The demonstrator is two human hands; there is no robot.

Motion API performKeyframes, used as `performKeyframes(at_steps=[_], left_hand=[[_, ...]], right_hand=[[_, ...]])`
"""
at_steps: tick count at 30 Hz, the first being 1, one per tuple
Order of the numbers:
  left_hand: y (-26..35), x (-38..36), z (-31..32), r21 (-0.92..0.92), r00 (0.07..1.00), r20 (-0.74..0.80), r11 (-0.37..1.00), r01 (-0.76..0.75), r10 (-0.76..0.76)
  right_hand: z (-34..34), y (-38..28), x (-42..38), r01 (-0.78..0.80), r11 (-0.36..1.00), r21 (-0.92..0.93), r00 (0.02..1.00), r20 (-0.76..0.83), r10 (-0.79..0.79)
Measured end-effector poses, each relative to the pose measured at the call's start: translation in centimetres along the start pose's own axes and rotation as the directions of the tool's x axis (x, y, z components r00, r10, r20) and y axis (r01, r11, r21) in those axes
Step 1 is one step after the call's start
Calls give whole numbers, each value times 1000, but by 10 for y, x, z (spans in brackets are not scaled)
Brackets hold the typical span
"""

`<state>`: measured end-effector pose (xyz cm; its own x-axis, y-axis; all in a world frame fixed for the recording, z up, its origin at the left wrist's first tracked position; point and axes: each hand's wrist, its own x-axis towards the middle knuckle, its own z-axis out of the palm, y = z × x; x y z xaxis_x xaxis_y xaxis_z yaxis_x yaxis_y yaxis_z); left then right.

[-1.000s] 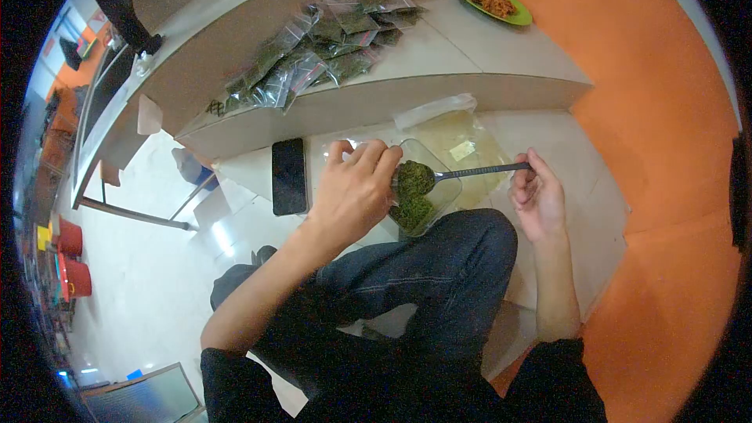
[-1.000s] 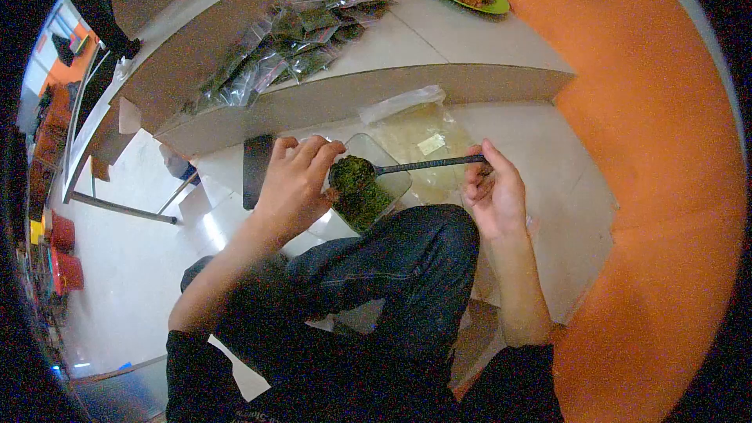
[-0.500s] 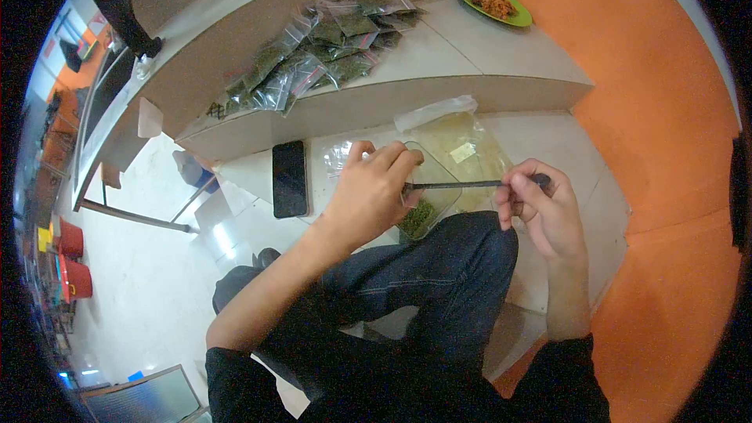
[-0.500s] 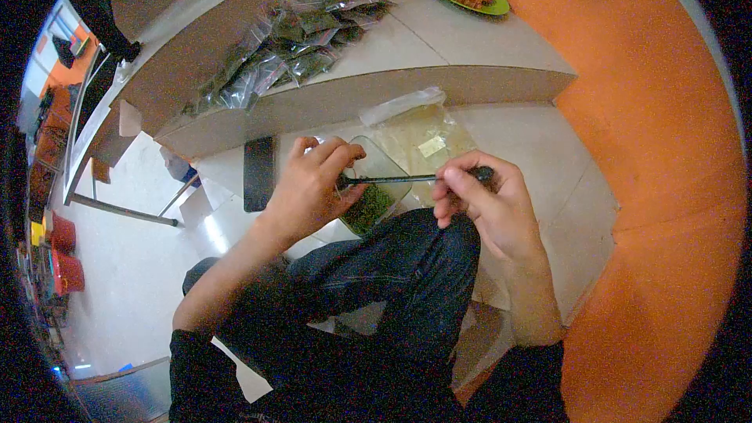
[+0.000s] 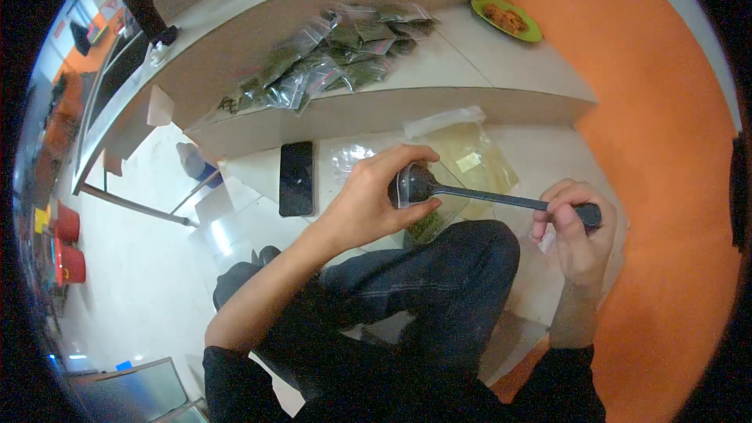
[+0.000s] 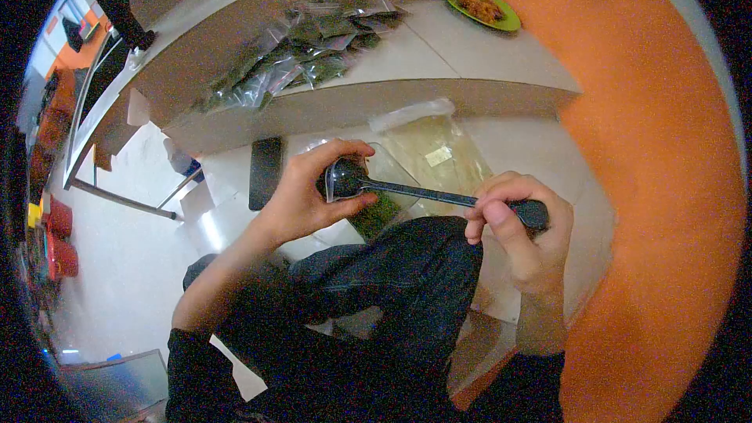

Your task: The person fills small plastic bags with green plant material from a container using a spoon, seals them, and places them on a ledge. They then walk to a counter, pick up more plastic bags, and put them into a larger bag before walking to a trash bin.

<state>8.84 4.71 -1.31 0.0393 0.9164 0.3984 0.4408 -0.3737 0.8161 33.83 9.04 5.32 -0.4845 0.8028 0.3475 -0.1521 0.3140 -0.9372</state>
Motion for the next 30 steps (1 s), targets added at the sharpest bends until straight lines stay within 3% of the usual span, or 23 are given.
performKeyframes(at_steps=[3, 13, 18, 21, 22, 25, 28, 30], left_hand=[[-1, 0, -3, -28, 1000, -3, 1000, 10, -10], [0, -2, -9, -84, 997, -30, 995, 61, -64], [-8, -1, -8, -344, 996, -44, 937, 63, -83], [-11, 0, -15, -543, 994, -20, 835, 81, -110], [-12, 1, -19, -609, 993, 6, 788, 97, -118], [-9, 1, -28, -692, 992, 2, 716, 90, -124], [-7, -2, -36, -746, 996, -11, 665, 49, -86], [-4, -3, -40, -778, 996, -9, 627, 51, -92]], right_hand=[[-1, 4, -3, -3, 1000, -19, 1000, 26, 4], [-20, 11, -12, 38, 981, 192, 971, -239, 9], [-25, 10, -14, 17, 980, 198, 935, -349, 54], [-18, 22, -20, -137, 990, -20, 932, -341, 122], [-16, 36, -21, -124, 991, -56, 957, -270, 105], [3, 47, -17, -368, 849, -380, 928, -83, 364], [23, 51, -5, -120, 827, -549, 992, -46, 114], [38, 38, 11, 101, 710, -697, 990, 2, -139]])
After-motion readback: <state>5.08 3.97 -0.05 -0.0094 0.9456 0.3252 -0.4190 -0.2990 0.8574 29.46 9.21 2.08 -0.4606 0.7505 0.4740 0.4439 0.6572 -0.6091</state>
